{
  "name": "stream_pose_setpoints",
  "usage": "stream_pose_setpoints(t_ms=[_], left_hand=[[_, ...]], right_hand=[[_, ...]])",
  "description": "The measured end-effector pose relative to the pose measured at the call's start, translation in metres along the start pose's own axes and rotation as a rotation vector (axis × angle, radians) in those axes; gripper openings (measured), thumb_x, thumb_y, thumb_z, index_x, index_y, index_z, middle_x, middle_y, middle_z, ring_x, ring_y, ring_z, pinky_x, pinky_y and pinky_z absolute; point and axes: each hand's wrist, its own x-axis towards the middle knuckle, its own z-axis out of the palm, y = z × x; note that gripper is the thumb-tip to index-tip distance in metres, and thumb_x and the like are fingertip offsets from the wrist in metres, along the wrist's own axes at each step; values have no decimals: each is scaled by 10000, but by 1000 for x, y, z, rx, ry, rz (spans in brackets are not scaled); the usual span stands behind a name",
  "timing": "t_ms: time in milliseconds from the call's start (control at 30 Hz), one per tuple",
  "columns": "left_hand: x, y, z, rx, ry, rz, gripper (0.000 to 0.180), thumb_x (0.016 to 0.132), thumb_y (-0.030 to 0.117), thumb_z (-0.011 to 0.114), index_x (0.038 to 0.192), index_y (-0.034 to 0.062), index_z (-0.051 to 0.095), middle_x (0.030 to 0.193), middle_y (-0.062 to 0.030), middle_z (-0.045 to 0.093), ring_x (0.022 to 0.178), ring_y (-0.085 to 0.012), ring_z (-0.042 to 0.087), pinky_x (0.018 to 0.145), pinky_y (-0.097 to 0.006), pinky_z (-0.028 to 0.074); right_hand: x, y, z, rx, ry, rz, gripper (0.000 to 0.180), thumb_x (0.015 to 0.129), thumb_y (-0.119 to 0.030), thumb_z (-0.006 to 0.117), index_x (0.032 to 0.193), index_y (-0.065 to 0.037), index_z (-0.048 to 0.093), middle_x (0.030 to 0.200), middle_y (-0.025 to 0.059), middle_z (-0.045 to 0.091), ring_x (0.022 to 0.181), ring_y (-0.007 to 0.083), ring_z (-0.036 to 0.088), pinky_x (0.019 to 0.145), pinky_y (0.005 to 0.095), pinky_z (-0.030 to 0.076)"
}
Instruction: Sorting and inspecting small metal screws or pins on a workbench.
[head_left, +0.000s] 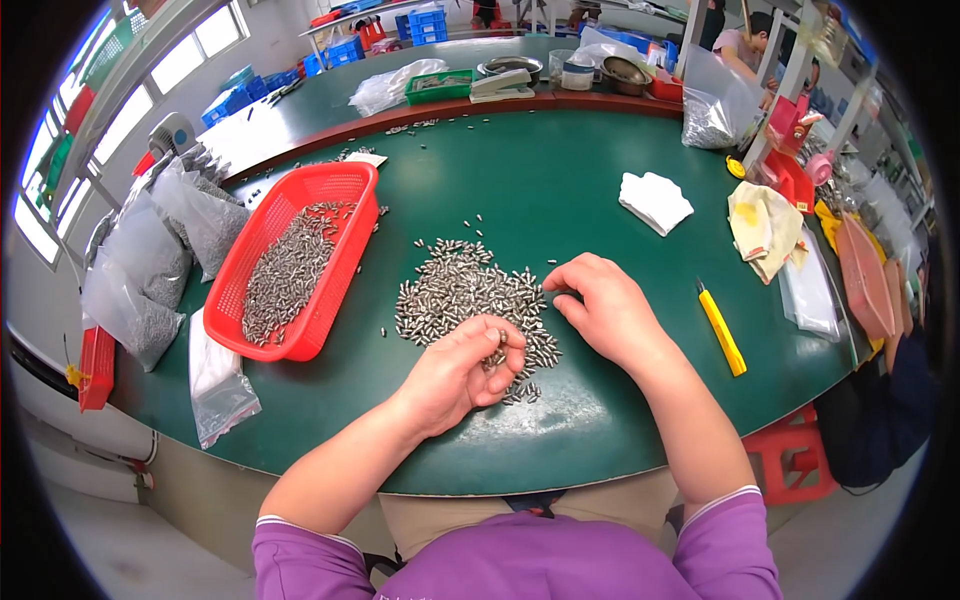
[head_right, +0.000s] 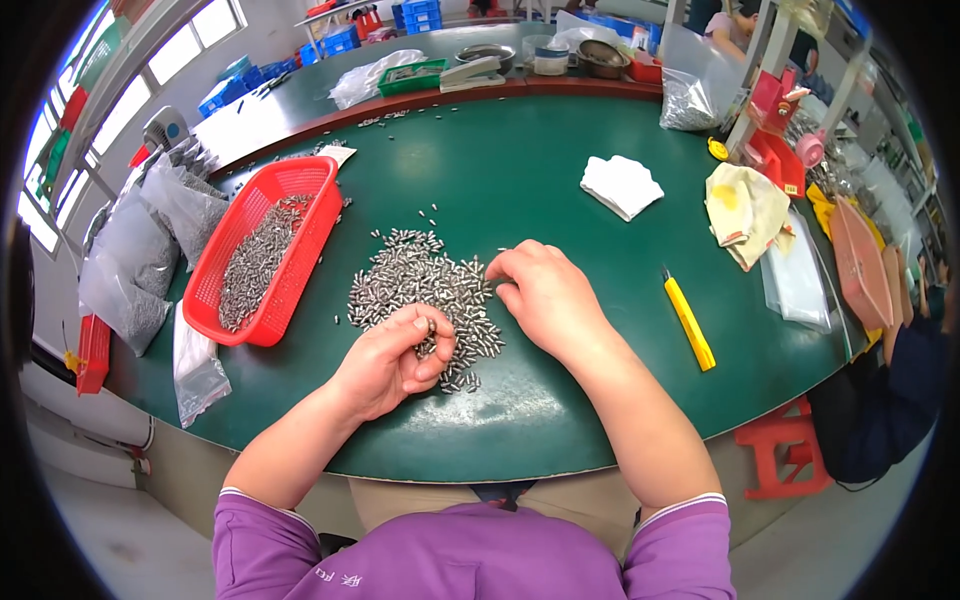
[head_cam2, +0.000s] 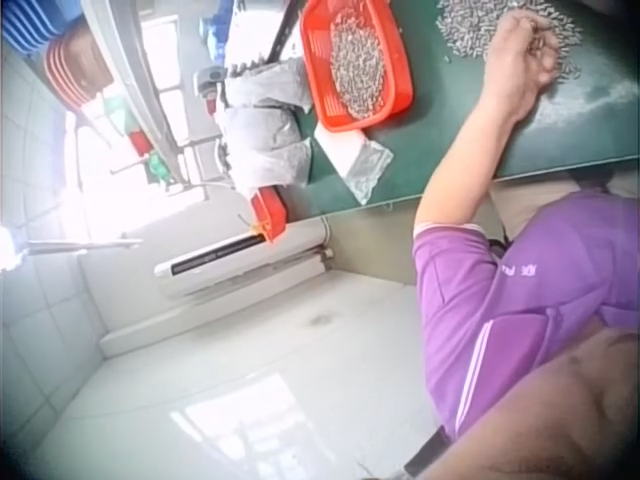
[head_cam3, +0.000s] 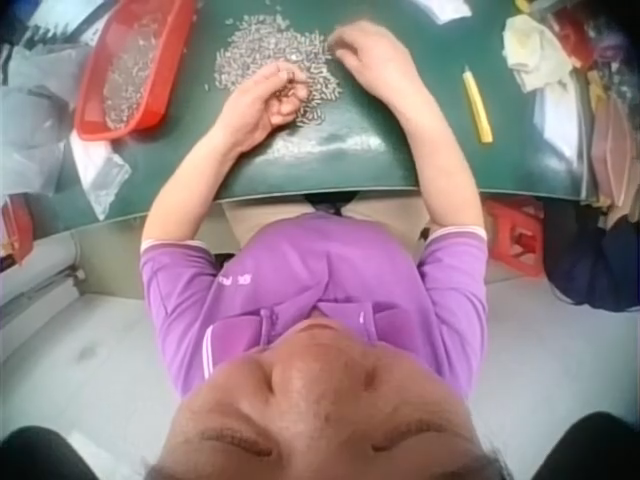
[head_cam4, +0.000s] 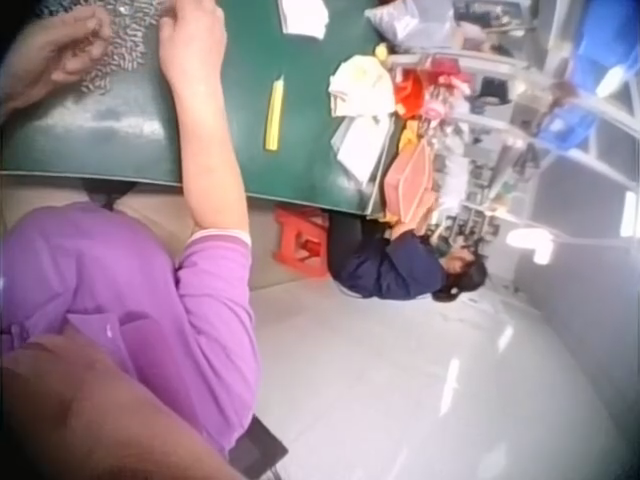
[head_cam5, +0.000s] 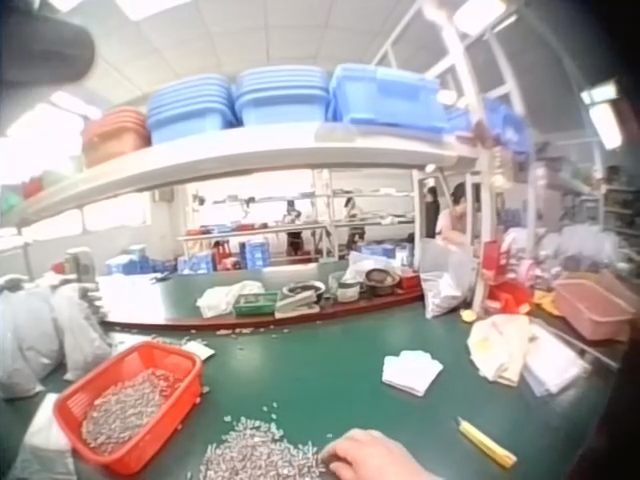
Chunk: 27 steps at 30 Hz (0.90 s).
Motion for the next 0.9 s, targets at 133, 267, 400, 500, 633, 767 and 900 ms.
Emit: stream_pose_setpoints(t_ms=[133,267,400,500,633,767,900], left_hand=[[-1,2,2,9,29,3,234,949,202,364,1020,26,499,859,-82,514,609,-120,418,467,-207,329],[-1,2,2,13,45,8,248,949,217,365,1019,19,496,881,-87,512,630,-122,419,479,-205,333],[-1,2,2,23,44,4,238,949,221,381,1005,18,491,880,-85,514,632,-118,419,480,-204,334],[-1,1,1,16,33,6,226,948,217,394,999,18,488,879,-83,515,630,-115,420,479,-201,334],[0,1,1,7,27,1,203,942,199,411,999,21,489,881,-76,518,625,-109,420,478,-199,335],[1,0,-2,13,20,35,146,918,148,460,1005,35,490,871,-57,526,624,-93,424,479,-194,339],[1,1,-2,29,40,31,122,900,131,498,1007,75,484,854,-25,545,639,-67,457,508,-192,364]], right_hand=[[0,1,1,28,-50,3,117,746,-72,625,863,-79,620,870,55,573,898,240,555,777,345,459],[0,-1,2,38,-110,5,120,738,-104,637,857,-102,623,852,54,566,896,250,548,773,355,457],[1,-2,2,19,-118,-9,96,740,-107,637,833,-90,623,818,53,560,851,244,548,752,352,457],[0,0,3,-42,-142,-1,81,751,-103,623,826,-74,611,817,63,565,844,249,546,753,358,457],[-2,3,6,-37,-73,-91,78,767,-95,608,829,-53,589,828,76,572,839,255,553,749,355,457],[3,-17,-3,198,-101,-182,99,767,-68,598,855,-44,562,838,84,579,827,266,561,730,352,463],[0,-28,-3,366,-108,-226,179,750,-38,624,911,-51,547,840,67,586,817,244,577,714,339,479]])
